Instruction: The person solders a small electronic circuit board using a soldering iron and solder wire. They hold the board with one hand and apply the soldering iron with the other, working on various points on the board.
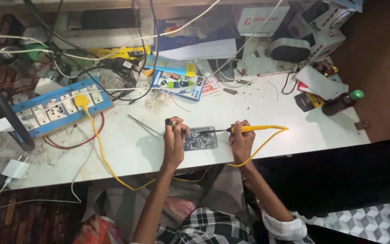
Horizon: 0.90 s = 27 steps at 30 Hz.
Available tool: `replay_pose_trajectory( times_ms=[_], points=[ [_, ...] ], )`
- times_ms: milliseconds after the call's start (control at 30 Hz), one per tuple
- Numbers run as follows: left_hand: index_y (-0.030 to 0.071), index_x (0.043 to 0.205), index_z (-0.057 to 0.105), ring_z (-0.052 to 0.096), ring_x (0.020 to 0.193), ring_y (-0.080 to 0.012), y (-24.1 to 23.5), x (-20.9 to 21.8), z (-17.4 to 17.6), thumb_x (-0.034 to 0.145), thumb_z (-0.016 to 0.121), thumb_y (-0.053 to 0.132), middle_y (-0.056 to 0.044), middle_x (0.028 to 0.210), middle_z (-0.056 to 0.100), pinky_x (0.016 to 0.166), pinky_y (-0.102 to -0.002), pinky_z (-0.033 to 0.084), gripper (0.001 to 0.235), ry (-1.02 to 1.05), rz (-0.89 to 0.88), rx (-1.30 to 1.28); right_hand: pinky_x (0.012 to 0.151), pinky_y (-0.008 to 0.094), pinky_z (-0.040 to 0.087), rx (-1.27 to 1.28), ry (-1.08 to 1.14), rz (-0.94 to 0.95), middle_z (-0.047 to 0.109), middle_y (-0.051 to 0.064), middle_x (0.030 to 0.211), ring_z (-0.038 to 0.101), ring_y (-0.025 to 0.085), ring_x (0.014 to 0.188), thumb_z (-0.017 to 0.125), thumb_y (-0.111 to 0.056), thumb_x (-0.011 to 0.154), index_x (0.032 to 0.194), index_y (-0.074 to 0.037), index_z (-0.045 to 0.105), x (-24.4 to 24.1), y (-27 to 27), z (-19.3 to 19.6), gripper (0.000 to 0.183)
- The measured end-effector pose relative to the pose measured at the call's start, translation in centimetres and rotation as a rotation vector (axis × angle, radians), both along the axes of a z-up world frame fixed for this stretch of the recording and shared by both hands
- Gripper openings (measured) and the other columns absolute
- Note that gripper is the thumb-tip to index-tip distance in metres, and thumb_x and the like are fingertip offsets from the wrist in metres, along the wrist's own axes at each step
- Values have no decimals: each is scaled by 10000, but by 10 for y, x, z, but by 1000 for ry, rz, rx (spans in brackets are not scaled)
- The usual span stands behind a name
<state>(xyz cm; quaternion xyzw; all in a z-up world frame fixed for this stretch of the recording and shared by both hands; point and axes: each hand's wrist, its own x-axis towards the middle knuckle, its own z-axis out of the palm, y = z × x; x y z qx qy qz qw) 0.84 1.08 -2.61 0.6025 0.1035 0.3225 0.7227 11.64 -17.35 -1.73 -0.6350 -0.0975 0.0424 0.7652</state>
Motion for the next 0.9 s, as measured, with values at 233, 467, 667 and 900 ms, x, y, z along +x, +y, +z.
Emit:
replay_pose_trajectory(
  times_ms=[233,467,667,900],
  points=[
    [24,1267,472,419,724,-85,-2,-5,5,1120,391,458,-9,779,480,672,-263,369,464,-31,-19,123,412,228,368,14,31,22,519,11,676,467,58,477,538,-213,1068,872,-31,550,3,2,-1,267],
    [13,1284,461,388,715,-89,-4,-7,14,1112,381,447,-8,777,457,661,-261,343,473,-28,-50,90,413,232,374,-91,-90,126,515,17,660,474,72,461,552,-200,1069,847,-26,562,22,5,10,282],
    [23,1265,486,366,692,-84,0,-3,9,1121,340,439,-2,768,462,639,-259,327,464,32,-45,29,443,232,432,-238,-238,390,595,23,680,559,78,495,576,-226,1050,821,-23,553,52,22,44,307],
    [26,1271,459,424,763,-94,0,3,2,1125,387,377,-1,820,470,686,-272,381,387,-28,-36,-36,447,237,375,-490,-335,510,584,15,616,491,59,491,599,-235,1005,773,-38,574,57,37,74,306]
  ],
)
